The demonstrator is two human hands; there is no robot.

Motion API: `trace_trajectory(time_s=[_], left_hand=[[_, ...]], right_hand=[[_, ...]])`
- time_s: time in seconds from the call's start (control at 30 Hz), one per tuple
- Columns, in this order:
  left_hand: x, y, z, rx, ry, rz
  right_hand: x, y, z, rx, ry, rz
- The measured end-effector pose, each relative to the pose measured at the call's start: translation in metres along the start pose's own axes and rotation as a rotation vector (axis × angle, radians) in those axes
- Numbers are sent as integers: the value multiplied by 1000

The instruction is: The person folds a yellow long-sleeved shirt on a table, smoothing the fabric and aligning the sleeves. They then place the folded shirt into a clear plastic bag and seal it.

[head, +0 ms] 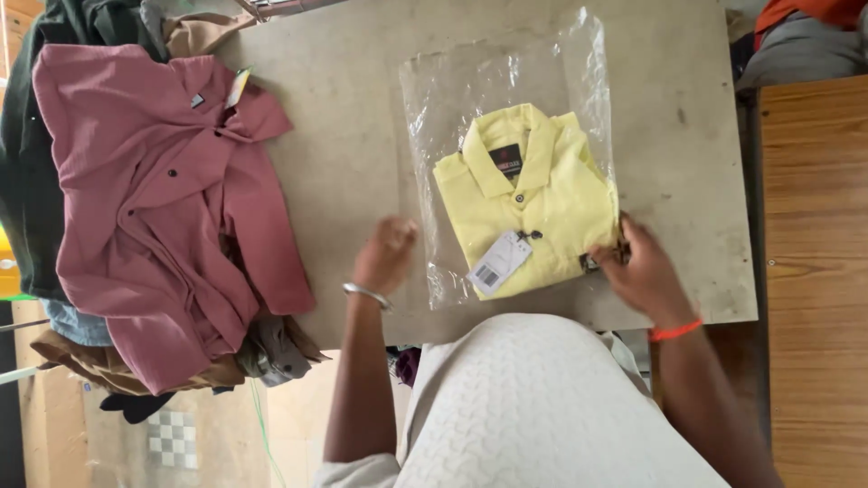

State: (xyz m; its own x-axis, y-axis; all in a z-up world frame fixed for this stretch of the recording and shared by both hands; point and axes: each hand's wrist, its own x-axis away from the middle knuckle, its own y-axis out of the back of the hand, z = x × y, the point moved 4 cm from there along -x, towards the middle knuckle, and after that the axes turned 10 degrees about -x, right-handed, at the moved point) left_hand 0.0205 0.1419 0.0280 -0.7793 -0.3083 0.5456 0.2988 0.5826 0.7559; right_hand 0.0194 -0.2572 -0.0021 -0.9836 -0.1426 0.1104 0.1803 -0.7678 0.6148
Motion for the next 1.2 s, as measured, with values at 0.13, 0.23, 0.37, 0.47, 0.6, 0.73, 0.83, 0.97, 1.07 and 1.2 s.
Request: trace_trajectory(time_s=[0.13,0.23,0.37,0.47,0.6,0.73,0.83,0.97,1.07,1.2], left_hand=[[37,-36,-17,-254,-203,19],[57,-37,-40,-263,-169,59],[37,-51,-19,-125,-389,41],[23,-53,-3,162,-368,197],[6,-71,19,413,-370,329],[4,-73,24,358,-494,283],[19,-67,19,230,-498,360],[19,-68,15,299,-407,416],[13,-77,26,786,-531,303],[38,-35,-4,925,-630,138]], right_hand=[[26,-17,44,-473,-298,-60],[33,-26,39,-707,-293,-114],[44,-20,34,-881,-278,-147],[62,-17,36,-758,-181,-345],[67,6,126,-552,-7,-392],[89,15,170,-349,150,-347],[107,19,171,-426,159,-340],[100,20,173,-342,100,-354],[93,23,165,-441,160,-509],[90,23,121,-412,191,-534]])
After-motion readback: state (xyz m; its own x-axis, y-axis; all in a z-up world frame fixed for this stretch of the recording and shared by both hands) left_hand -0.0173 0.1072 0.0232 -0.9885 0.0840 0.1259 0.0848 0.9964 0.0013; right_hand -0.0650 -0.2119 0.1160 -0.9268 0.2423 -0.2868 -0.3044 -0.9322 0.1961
